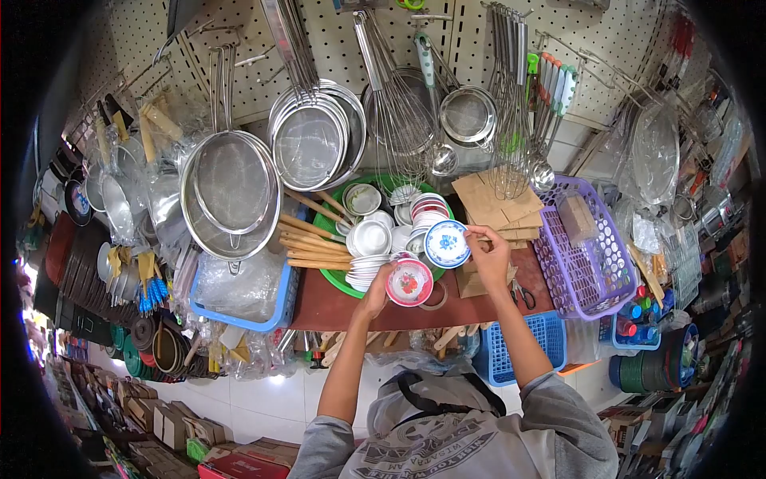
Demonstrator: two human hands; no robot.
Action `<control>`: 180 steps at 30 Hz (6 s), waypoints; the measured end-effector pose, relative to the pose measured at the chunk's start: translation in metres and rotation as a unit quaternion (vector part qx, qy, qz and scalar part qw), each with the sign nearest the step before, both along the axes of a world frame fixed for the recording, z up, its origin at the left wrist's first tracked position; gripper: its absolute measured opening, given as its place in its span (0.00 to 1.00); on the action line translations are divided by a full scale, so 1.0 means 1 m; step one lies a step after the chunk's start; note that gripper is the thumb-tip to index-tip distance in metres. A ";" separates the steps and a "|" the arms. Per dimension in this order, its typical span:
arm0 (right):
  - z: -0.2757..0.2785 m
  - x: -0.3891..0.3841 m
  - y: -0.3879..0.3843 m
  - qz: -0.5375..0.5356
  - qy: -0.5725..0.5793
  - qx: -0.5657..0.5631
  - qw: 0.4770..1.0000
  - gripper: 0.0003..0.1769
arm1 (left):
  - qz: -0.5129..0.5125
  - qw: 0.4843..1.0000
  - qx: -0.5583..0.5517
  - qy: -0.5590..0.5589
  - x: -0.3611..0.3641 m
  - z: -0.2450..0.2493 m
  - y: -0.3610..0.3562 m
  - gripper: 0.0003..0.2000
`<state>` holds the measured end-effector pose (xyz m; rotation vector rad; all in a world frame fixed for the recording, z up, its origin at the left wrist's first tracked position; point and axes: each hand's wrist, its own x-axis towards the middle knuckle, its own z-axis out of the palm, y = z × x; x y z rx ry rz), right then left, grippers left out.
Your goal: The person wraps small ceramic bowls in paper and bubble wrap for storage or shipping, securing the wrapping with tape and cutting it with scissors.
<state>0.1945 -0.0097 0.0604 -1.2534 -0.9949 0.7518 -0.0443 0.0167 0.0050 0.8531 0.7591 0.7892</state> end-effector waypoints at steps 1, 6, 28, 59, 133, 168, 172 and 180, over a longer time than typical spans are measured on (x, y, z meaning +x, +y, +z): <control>0.001 0.003 -0.001 -0.001 0.011 -0.007 1.000 0.09 | 0.001 1.000 -0.002 0.003 0.001 0.001 0.000 0.27; -0.018 -0.001 -0.003 0.105 0.024 -0.025 0.994 0.09 | -0.022 1.000 -0.004 0.012 0.003 0.003 0.002 0.29; -0.020 -0.012 -0.027 0.204 -0.213 -0.025 0.955 0.16 | -0.055 0.954 0.208 0.207 0.025 0.028 -0.013 0.14; -0.096 0.147 -0.004 0.304 0.180 -0.200 0.914 0.24 | -0.132 0.694 0.528 0.472 0.174 -0.040 -0.032 0.18; -0.111 0.137 -0.044 0.185 -0.208 -0.127 0.952 0.21 | 0.097 0.791 0.462 0.390 0.192 -0.022 -0.086 0.53; -0.093 0.164 -0.057 0.155 -0.402 -0.005 0.902 0.14 | 0.166 0.786 0.456 0.383 0.163 -0.049 -0.092 0.49; -0.088 0.162 -0.051 0.178 -0.426 -0.038 0.886 0.11 | 0.158 0.776 0.474 0.384 0.162 -0.049 -0.088 0.48; -0.110 0.150 -0.038 0.234 -0.458 -0.046 0.857 0.13 | 0.126 0.782 0.477 0.381 0.158 -0.044 -0.084 0.47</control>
